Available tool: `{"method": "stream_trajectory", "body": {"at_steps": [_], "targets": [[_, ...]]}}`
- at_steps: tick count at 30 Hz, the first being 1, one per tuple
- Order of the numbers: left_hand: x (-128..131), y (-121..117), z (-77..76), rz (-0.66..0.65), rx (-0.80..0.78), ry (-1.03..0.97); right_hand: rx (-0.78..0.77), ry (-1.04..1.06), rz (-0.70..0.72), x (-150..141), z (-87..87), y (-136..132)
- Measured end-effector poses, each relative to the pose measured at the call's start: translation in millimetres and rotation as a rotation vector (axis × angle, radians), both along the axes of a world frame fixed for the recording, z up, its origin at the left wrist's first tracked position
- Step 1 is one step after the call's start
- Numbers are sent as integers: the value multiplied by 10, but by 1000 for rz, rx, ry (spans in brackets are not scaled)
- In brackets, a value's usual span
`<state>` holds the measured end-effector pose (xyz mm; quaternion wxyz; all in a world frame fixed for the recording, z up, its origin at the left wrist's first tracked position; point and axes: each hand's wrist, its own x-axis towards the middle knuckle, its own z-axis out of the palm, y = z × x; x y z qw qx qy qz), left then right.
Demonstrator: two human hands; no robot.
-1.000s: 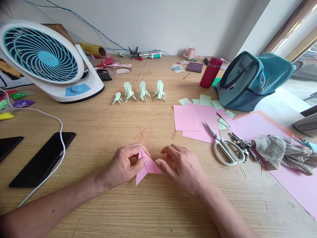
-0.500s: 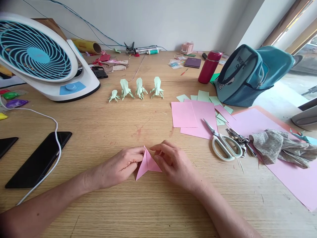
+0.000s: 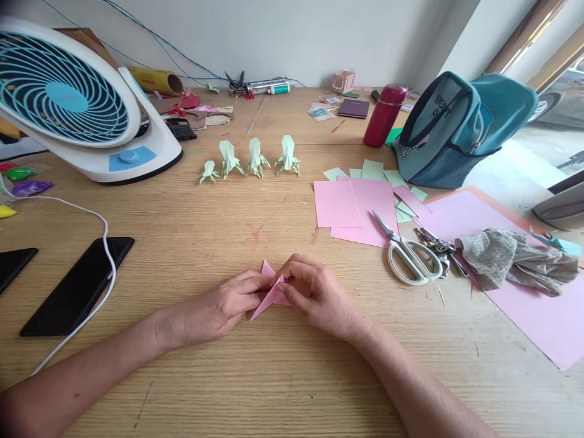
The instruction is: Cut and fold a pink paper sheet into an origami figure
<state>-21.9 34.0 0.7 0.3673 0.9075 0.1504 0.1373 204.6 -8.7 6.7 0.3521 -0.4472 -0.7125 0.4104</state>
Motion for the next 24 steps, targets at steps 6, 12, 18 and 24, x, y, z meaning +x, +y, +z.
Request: {"method": "stream_trajectory", "body": {"at_steps": [6, 12, 18, 24], "targets": [[-26, -53, -40, -6, 31, -11, 62, -34, 16, 62, 44, -33], [-23, -121, -88, 50, 38, -58, 180, -138, 64, 61, 92, -102], [-47, -135, -91, 28, 175, 27, 348, -315, 34, 156, 48, -314], [-83, -151, -98, -8, 425, 157, 537, -419, 8, 218, -28, -499]]}}
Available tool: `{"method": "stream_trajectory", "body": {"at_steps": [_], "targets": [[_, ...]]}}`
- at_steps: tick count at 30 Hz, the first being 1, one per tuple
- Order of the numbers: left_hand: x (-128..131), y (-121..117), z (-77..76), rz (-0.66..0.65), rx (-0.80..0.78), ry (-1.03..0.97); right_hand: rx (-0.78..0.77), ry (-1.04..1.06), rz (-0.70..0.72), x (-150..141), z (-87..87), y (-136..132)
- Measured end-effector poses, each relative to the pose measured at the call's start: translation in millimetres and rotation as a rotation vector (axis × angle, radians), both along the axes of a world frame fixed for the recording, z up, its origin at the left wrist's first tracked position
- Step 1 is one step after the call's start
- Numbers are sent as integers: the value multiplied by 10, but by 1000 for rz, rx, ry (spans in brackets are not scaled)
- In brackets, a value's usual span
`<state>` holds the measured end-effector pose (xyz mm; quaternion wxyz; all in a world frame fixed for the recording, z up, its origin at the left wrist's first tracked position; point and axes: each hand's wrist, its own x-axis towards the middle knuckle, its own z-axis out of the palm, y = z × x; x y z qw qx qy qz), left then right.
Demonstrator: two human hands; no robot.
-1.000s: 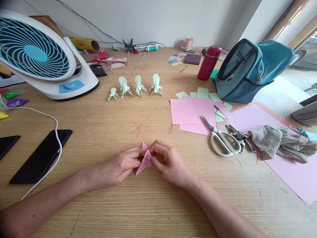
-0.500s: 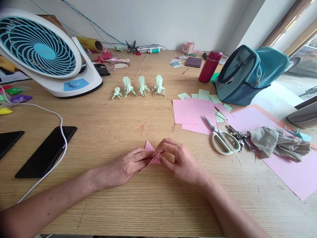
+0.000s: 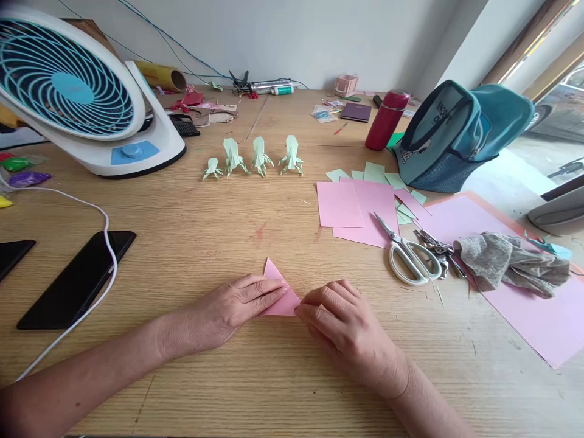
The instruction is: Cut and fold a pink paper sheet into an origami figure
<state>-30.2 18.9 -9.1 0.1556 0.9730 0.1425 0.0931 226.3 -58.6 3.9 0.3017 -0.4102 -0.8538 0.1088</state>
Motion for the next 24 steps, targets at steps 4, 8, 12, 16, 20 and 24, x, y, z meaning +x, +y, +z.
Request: {"method": "stream_trajectory", "body": {"at_steps": [4, 8, 12, 16, 20, 24], "targets": [[-1, -10, -1, -10, 78, 40, 75, -70, 57, 23, -8, -48], [5, -26, 30, -11, 120, 109, 100, -128, 90, 31, -22, -82], [3, -46, 40, -8, 169, 178, 150, -172, 103, 16, -22, -92], [0, -89, -23, 31, 243, 241, 149, -183, 97, 14, -20, -79], [17, -151, -70, 73, 346, 267, 104, -183, 93, 29, -42, -73], [65, -194, -39, 103, 421, 277, 53, -183, 93, 50, -71, -81]]}}
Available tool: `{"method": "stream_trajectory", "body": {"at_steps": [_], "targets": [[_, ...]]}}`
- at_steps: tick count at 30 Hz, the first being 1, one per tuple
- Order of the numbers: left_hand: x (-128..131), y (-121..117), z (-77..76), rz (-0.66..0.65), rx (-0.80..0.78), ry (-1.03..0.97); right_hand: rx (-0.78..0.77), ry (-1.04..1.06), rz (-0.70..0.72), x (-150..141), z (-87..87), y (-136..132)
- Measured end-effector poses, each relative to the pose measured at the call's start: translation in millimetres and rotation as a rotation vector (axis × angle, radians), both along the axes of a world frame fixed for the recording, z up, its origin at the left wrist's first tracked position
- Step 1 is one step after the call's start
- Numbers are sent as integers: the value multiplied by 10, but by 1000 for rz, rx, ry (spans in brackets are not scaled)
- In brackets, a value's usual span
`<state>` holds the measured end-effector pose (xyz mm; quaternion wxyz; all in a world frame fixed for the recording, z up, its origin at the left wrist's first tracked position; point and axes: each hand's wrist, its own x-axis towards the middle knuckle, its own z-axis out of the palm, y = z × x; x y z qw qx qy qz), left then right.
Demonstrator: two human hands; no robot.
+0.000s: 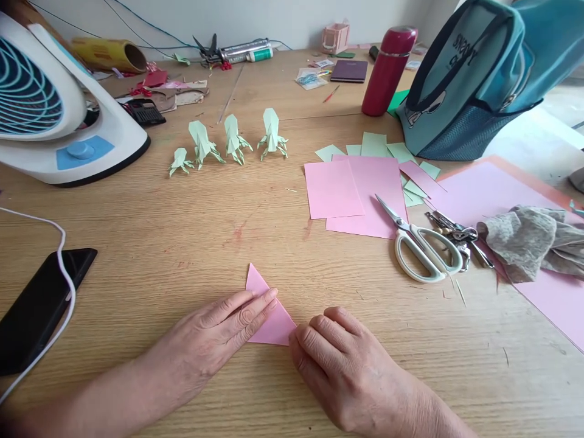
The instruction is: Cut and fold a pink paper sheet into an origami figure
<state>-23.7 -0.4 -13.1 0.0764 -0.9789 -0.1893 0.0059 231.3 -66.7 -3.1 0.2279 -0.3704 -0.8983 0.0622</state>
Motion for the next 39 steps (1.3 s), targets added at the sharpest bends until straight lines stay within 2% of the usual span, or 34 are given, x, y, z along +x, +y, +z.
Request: {"method": "stream_trajectory", "body": {"at_steps": [11, 17, 20, 27, 32, 35, 39], "targets": [[135, -141, 44, 85, 102, 8, -31, 30, -15, 5, 1, 21], [126, -172, 167, 74, 14, 16, 1, 3, -118, 7, -25, 28], [98, -199, 149, 74, -41, 4, 30, 5, -102, -8, -12, 15], [194, -266, 71, 193, -28, -83, -11, -21, 5, -92, -56, -42], [227, -276, 87, 224, -60, -75, -26, -29, -33, -97, -92, -25], [204, -248, 71, 203, -96, -138, -20, -41, -74, -67, -87, -2], [182, -203, 77, 87, -98, -265, 3, -41, -99, -29, -111, 25]]}}
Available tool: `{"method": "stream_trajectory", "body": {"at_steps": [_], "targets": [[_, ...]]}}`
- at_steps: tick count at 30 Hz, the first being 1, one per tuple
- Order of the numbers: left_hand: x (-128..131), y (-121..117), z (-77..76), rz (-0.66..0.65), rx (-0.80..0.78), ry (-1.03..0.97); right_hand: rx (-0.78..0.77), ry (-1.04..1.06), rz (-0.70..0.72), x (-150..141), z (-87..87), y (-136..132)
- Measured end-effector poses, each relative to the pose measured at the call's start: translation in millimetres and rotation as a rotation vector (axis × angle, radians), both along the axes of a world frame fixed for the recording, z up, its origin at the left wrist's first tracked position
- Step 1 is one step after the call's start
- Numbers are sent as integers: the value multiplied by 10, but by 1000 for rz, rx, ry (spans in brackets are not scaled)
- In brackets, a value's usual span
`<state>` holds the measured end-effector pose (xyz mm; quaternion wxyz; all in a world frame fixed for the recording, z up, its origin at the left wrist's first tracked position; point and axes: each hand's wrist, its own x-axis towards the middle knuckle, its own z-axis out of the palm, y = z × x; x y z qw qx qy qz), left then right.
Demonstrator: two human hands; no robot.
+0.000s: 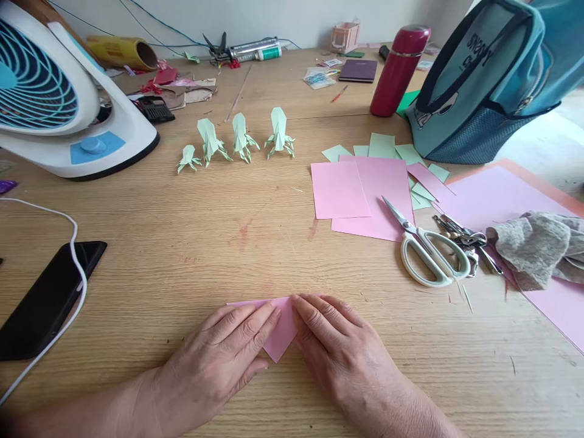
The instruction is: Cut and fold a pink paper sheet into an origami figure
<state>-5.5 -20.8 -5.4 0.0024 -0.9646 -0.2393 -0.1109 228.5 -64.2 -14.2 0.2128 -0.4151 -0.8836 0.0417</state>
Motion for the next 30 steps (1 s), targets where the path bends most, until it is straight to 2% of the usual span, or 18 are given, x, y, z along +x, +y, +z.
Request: {"method": "stream_trajectory", "body": {"at_steps": [8, 14, 22, 26, 30], "targets": [[-3, -15, -10, -48, 26, 53, 11, -12, -90, 15, -23, 1], [-6, -36, -82, -55, 50, 73, 58, -43, 27, -41, 19, -95], [-21, -146, -87, 7, 56, 191, 120, -105, -129, -132, -38, -169], [-20, -160, -106, 17, 66, 183, 130, -146, -275, -151, -86, -229], [-13, -136, -94, 11, 65, 163, 117, -153, -360, -179, -112, -268]]}}
